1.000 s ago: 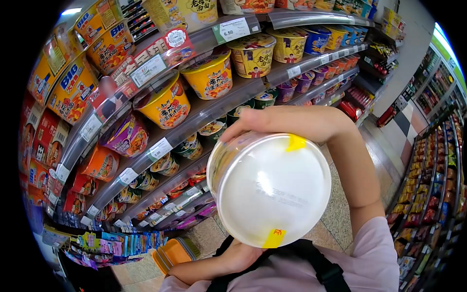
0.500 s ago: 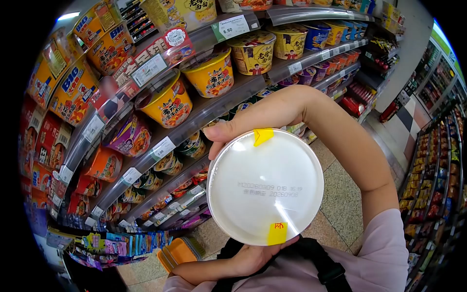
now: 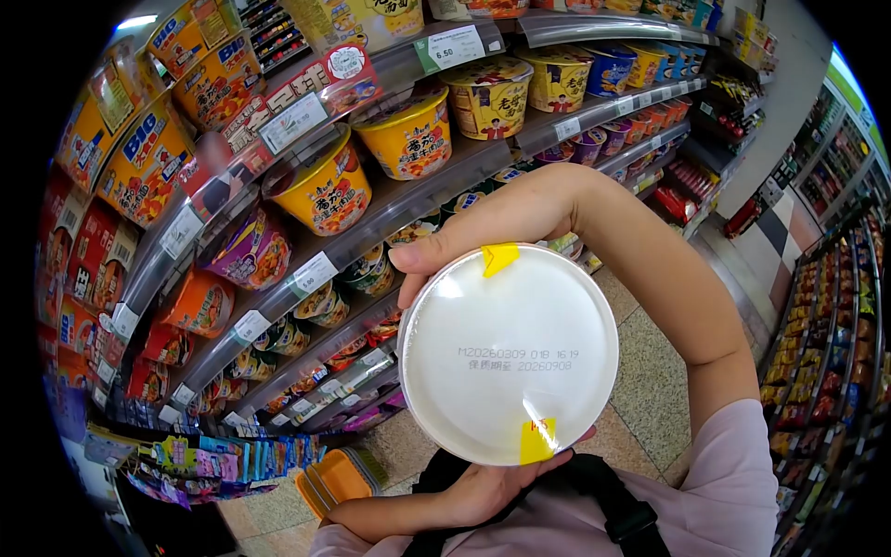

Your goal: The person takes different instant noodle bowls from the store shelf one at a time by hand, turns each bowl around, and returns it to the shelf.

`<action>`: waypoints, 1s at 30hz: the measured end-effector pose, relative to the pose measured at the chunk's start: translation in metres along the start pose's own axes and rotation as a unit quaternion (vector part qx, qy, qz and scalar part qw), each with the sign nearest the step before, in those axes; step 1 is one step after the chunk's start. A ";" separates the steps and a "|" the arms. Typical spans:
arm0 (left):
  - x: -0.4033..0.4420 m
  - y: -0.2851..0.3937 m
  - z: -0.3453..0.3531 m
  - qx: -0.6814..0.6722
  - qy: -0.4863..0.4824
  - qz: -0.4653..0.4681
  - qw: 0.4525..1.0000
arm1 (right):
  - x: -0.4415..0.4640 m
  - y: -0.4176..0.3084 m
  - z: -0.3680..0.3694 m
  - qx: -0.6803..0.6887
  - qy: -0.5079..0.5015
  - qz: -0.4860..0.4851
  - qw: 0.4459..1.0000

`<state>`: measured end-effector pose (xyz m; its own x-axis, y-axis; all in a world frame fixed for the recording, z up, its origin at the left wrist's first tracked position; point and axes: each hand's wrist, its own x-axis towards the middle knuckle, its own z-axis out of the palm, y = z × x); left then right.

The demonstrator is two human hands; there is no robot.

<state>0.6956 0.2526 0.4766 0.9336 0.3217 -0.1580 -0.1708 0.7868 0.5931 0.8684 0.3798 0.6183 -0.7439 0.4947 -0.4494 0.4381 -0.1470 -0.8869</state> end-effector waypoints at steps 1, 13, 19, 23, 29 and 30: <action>0.000 0.001 0.001 0.003 0.000 0.001 1.000 | 0.001 0.000 0.000 0.002 -0.009 -0.013 1.000; -0.012 -0.021 -0.025 -0.083 0.042 -0.022 0.995 | 0.005 0.003 0.000 -0.074 0.028 -0.029 0.996; -0.009 -0.018 -0.024 -0.154 0.029 -0.032 0.987 | -0.006 -0.011 0.009 -0.154 -0.031 -0.083 0.984; -0.007 -0.018 -0.015 -0.127 0.022 -0.042 0.991 | -0.007 -0.017 0.011 -0.171 -0.049 -0.118 0.977; -0.007 -0.018 -0.012 -0.111 0.019 -0.042 0.993 | -0.020 -0.034 0.016 -0.183 -0.049 -0.160 0.969; -0.007 -0.018 -0.012 -0.109 0.017 -0.042 0.993 | -0.022 -0.037 0.018 -0.186 -0.047 -0.163 0.968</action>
<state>0.6887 0.2425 0.4581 0.9366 0.2658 -0.2284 -0.1612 0.9054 0.3929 0.8595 0.3595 0.6590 -0.9081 0.3807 -0.1746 0.3100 0.3306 -0.8914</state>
